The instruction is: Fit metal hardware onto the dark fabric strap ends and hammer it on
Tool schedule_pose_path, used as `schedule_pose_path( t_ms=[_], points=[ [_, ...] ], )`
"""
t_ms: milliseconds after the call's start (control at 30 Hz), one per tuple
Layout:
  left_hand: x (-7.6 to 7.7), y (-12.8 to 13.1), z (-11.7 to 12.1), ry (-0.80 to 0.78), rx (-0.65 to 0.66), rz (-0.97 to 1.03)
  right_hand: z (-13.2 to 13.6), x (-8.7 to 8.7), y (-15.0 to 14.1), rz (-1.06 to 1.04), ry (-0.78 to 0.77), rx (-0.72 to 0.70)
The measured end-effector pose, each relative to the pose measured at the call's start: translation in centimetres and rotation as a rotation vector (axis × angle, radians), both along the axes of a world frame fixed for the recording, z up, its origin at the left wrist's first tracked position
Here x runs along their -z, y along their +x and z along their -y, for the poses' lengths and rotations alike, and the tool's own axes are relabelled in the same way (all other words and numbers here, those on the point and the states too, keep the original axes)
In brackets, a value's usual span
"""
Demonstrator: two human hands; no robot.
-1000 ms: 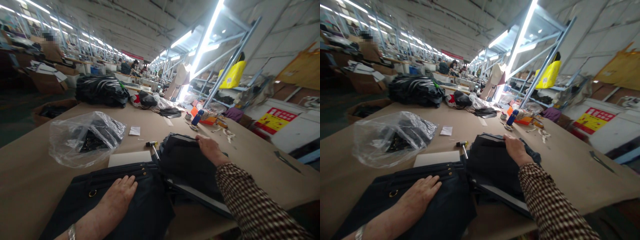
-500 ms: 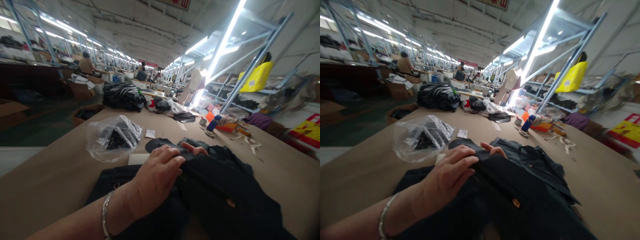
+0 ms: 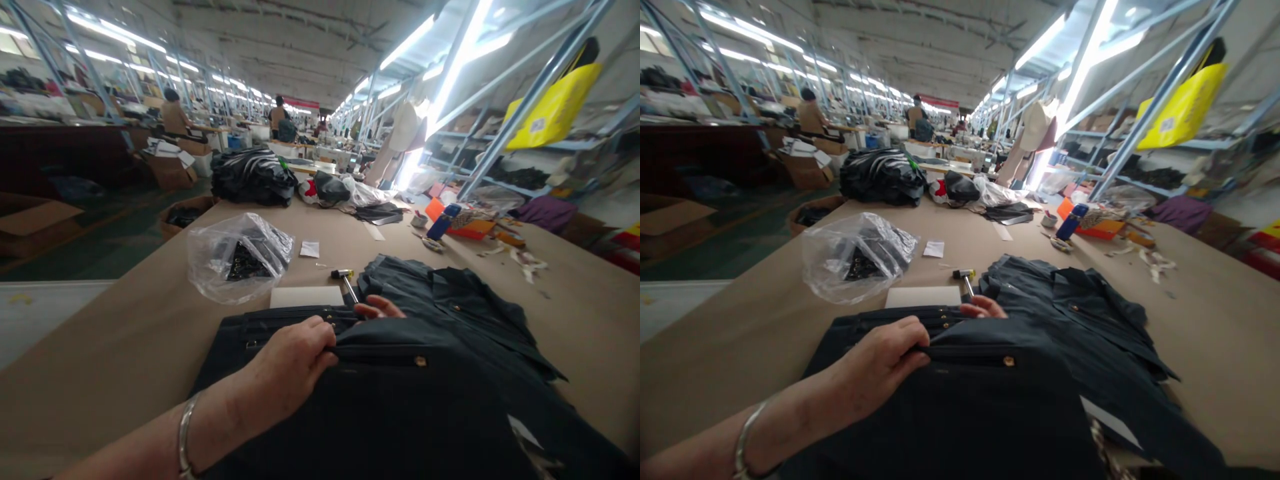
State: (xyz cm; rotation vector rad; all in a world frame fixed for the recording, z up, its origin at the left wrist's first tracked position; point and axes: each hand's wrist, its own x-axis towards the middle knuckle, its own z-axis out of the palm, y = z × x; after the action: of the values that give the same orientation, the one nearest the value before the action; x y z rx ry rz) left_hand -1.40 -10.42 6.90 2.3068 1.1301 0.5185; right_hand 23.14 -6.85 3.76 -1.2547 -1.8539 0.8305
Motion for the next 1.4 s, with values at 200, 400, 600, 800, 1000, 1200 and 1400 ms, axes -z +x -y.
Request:
schedule_pose_path(
  t_ms=[200, 400, 600, 800, 1000, 1200, 1400],
  points=[
    [-0.8, -0.4, 1.7, -0.016, 0.028, -0.099, 6.6, -6.6, 2.1, 0.204, 0.536, 0.115],
    [-5.0, -2.0, 5.3, 0.033, 0.050, -0.098, 9.6, -8.4, -0.2, 0.629, 0.380, -0.313],
    [-4.1, -4.8, 2.3, -0.164, -0.074, -0.094, 4.7, -5.6, 0.2, 0.284, -0.256, -0.323],
    [4.5, -5.1, -3.7, -0.083, -0.215, -0.455, -1.8, 3.9, -2.4, 0.409, -0.328, -0.161],
    [7.7, -4.4, -5.3, -0.058, -0.249, -0.627, -3.3, 7.4, -3.4, 0.661, -0.103, -0.081],
    [7.0, -3.4, -4.7, 0.040, -0.243, -0.687, -3.5, 7.0, -3.6, 0.727, -0.081, -0.061],
    [8.6, 0.0, -2.0, 0.308, -0.003, -0.651, -3.3, 6.6, -4.0, 0.811, -0.076, -0.056]
  ],
)
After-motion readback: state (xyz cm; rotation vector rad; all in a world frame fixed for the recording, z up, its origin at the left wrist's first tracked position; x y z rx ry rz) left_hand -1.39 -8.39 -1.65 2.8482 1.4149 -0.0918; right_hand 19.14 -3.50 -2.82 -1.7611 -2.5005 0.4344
